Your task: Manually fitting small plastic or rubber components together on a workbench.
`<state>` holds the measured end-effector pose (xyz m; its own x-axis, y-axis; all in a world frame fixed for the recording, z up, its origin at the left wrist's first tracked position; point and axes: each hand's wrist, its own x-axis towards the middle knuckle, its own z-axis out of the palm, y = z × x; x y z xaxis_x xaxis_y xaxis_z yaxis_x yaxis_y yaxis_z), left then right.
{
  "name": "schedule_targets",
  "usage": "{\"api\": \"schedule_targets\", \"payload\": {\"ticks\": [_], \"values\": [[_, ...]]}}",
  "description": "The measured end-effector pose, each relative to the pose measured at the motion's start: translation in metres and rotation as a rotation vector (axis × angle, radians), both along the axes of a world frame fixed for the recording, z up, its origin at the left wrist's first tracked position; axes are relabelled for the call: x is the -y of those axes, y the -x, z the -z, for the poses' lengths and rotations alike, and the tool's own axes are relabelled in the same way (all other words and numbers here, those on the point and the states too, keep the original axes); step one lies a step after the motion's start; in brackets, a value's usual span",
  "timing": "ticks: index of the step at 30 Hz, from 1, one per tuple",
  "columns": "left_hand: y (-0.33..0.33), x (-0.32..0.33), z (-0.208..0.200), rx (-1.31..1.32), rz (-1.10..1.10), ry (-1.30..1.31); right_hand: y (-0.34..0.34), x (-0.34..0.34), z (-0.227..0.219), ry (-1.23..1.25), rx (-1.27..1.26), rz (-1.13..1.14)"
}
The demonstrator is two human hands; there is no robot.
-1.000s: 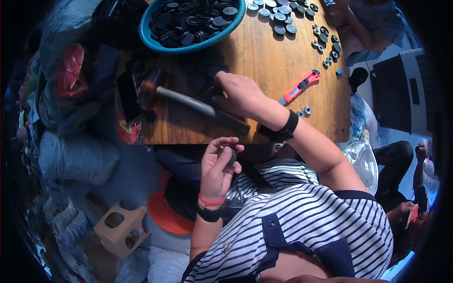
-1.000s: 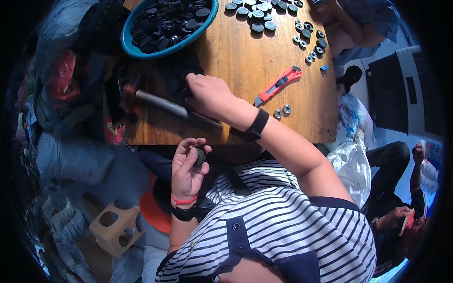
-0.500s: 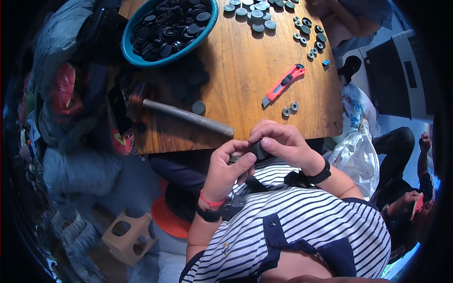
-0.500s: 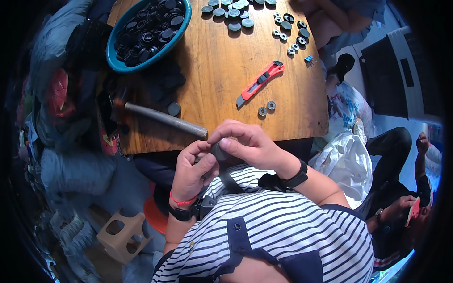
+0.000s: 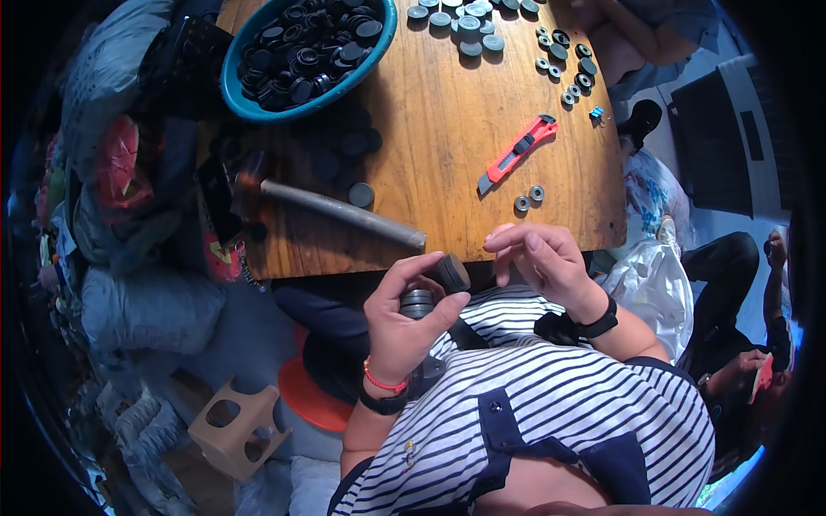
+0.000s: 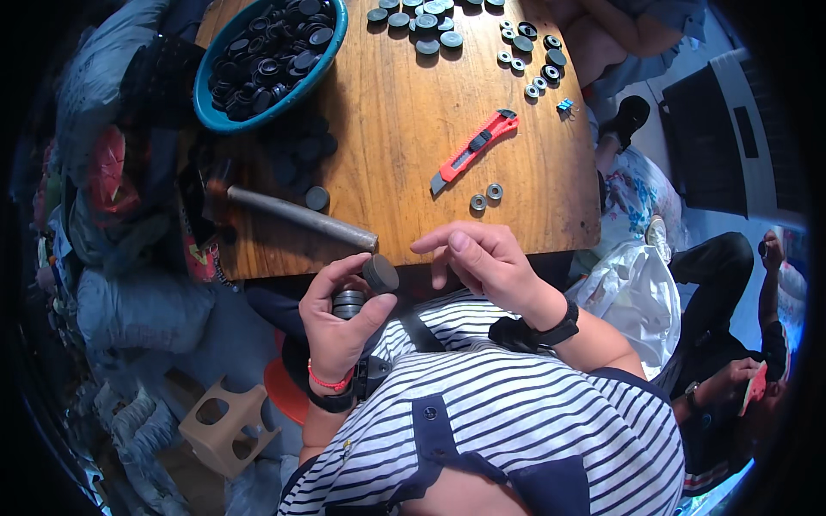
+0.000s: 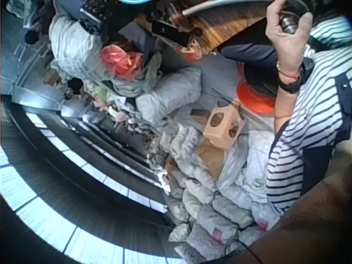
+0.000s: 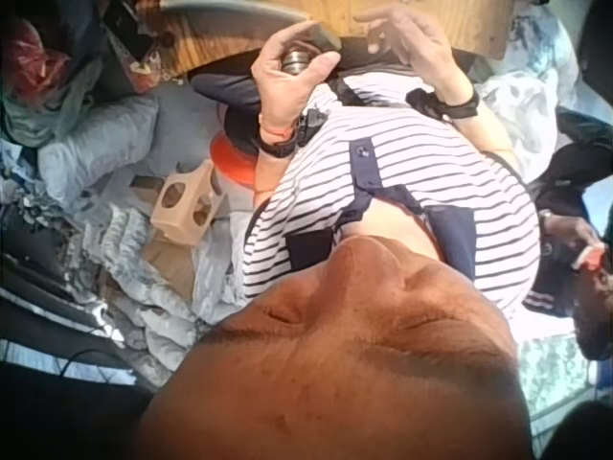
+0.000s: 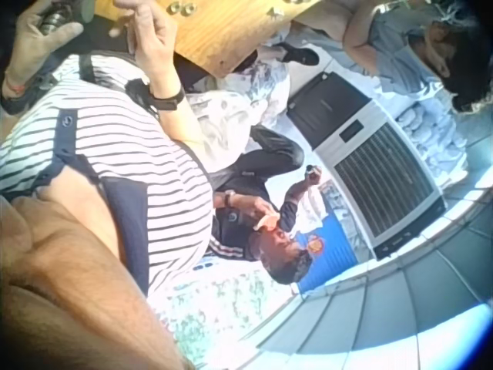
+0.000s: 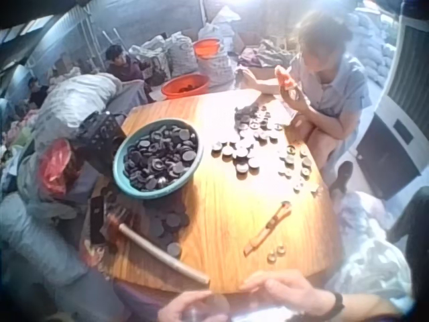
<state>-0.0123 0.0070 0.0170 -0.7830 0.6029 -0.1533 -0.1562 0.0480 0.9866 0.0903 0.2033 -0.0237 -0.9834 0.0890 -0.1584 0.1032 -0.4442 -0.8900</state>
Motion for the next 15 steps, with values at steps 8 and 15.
{"api": "schedule_targets", "payload": {"ticks": [8, 15], "values": [[0.002, 0.003, -0.001, 0.084, 0.101, 0.041, 0.021, 0.008, -0.024, -0.354, -0.261, -0.023], [0.008, 0.012, 0.013, 0.353, 0.251, -0.119, 0.032, 0.01, -0.031, -0.514, -0.314, -0.124]]}}
